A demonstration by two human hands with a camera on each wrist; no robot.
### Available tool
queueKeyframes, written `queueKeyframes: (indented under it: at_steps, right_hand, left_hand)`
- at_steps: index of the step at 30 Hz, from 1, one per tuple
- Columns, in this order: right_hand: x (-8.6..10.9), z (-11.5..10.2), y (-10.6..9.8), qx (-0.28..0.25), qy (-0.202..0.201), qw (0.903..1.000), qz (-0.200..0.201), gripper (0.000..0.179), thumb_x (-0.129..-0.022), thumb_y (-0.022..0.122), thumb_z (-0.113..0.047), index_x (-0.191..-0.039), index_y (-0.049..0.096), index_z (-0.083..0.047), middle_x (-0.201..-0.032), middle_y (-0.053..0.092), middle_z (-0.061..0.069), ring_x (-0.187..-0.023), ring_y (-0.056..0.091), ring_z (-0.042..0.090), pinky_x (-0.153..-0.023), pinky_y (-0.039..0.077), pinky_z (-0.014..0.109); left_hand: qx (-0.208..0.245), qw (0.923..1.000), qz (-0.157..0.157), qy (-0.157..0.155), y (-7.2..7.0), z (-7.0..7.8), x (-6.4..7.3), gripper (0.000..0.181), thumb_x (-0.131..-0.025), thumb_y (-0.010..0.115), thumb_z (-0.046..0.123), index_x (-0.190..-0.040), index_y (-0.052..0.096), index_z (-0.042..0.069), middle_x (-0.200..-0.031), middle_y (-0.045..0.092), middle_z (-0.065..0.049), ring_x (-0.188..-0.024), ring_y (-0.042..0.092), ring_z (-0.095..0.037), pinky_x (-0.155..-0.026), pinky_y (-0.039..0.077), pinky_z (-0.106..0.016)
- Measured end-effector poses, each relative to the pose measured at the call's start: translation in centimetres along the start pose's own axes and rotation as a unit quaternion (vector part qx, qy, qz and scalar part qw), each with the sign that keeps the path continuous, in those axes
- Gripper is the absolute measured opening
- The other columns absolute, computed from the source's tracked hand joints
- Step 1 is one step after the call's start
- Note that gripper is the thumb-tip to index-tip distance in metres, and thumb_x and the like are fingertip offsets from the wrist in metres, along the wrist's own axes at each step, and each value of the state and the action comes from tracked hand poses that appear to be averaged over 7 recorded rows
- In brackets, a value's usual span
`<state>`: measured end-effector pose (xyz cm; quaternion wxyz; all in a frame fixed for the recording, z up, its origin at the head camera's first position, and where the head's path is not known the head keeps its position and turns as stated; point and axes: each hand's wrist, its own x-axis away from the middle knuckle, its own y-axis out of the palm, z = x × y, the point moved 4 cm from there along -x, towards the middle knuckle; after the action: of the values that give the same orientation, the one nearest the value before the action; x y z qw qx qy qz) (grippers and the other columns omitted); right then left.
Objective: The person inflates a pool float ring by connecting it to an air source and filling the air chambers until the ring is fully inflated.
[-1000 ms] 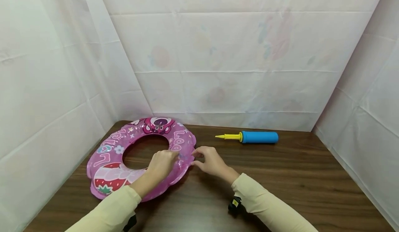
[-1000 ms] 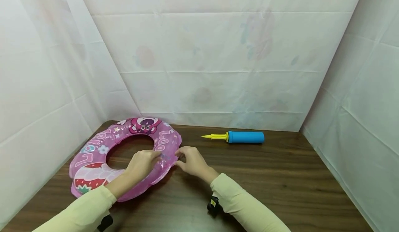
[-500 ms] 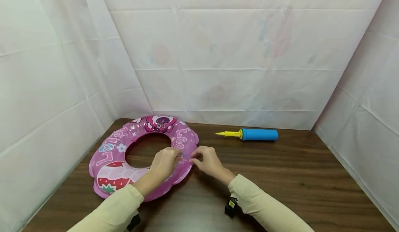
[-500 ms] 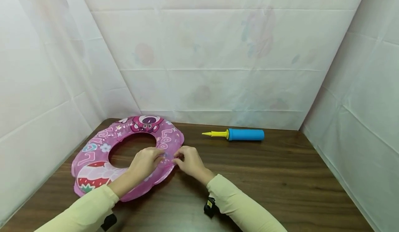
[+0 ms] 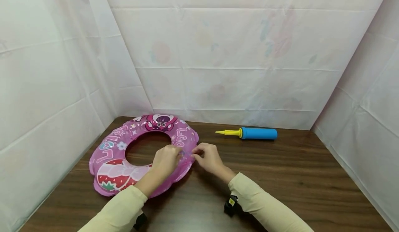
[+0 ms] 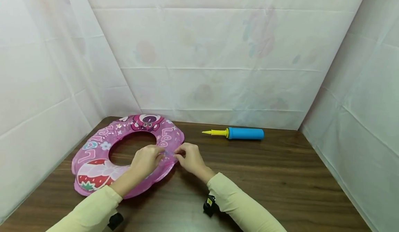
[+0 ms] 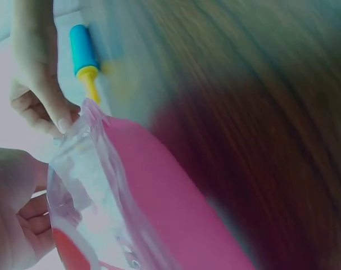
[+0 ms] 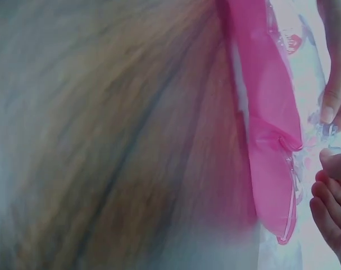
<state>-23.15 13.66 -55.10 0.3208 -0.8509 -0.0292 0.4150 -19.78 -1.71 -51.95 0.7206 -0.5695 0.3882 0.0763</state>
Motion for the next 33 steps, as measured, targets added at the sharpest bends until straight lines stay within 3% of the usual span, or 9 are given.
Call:
queueKeyframes:
  at_steps: [4,8,13,16,20,27,33]
  right_hand:
    - [-0.1,0.3,-0.1,-0.038,0.017,0.9990,0.015,0.006,-0.079,0.077,-0.007,-0.084,0.074,-0.005,-0.081,0.073,0.007,-0.072,0.069,0.015,-0.067,0.056,0.018]
    - [-0.5,0.5,-0.1,-0.094,0.058,0.9935,0.024,0.007,-0.080,0.076,-0.008,-0.086,0.074,-0.005,-0.083,0.075,0.010,-0.072,0.070,0.016,-0.066,0.057,0.021]
    - [-1.0,0.5,0.0,-0.155,0.108,0.9815,0.030,0.009,-0.081,0.075,-0.009,-0.087,0.075,-0.003,-0.085,0.075,0.014,-0.069,0.065,0.009,-0.062,0.053,0.017]
    - [-1.1,0.3,0.2,-0.174,0.124,0.9766,0.028,0.011,-0.081,0.075,-0.009,-0.089,0.076,-0.001,-0.087,0.075,0.016,-0.072,0.065,0.010,-0.063,0.051,0.015]
    - [-1.0,0.0,0.4,-0.165,0.116,0.9789,0.033,0.013,-0.080,0.076,-0.008,-0.090,0.076,-0.001,-0.089,0.075,0.016,-0.075,0.067,0.020,-0.064,0.051,0.016]
    - [-1.0,-0.7,0.3,-0.131,0.077,0.9869,0.055,0.009,-0.077,0.078,-0.007,-0.086,0.077,-0.004,-0.084,0.076,0.012,-0.069,0.065,0.013,-0.060,0.051,0.015]
    - [-1.0,-1.3,0.4,-0.080,0.019,0.9948,0.060,0.006,-0.077,0.077,-0.002,-0.082,0.077,-0.004,-0.079,0.075,0.009,-0.067,0.067,0.013,-0.060,0.053,0.014]
  left_hand:
    - [0.018,0.9993,0.009,-0.033,-0.1,0.1,0.0,0.007,-0.075,0.076,0.007,-0.079,0.075,0.013,-0.075,0.072,-0.009,-0.072,0.069,-0.026,-0.062,0.055,-0.042]
    - [0.043,0.9971,0.011,-0.062,-0.1,-0.2,-0.1,0.010,-0.074,0.077,0.007,-0.084,0.076,0.011,-0.081,0.074,-0.010,-0.080,0.070,-0.028,-0.069,0.056,-0.043]
    - [0.057,0.9959,0.011,-0.069,0.2,-0.2,-0.1,0.011,-0.075,0.077,0.008,-0.086,0.076,0.009,-0.083,0.074,-0.011,-0.082,0.069,-0.028,-0.072,0.056,-0.043]
    - [0.051,0.9970,0.022,-0.055,0.2,0.0,0.0,0.010,-0.074,0.077,0.005,-0.083,0.076,0.008,-0.079,0.072,-0.011,-0.077,0.068,-0.026,-0.070,0.056,-0.041]
    - [0.034,0.9980,0.044,-0.032,0.3,0.2,0.2,0.009,-0.070,0.077,0.002,-0.078,0.074,0.007,-0.073,0.069,-0.009,-0.071,0.065,-0.025,-0.068,0.054,-0.039]
    - [-0.029,0.9955,0.087,0.024,0.4,0.6,0.2,0.013,-0.067,0.080,0.007,-0.074,0.070,0.005,-0.069,0.067,-0.008,-0.069,0.062,-0.026,-0.070,0.049,-0.037]
    - [-0.052,0.9908,0.113,0.053,0.6,0.7,0.2,0.011,-0.069,0.078,0.008,-0.073,0.068,0.005,-0.067,0.065,-0.008,-0.067,0.061,-0.026,-0.068,0.047,-0.037]
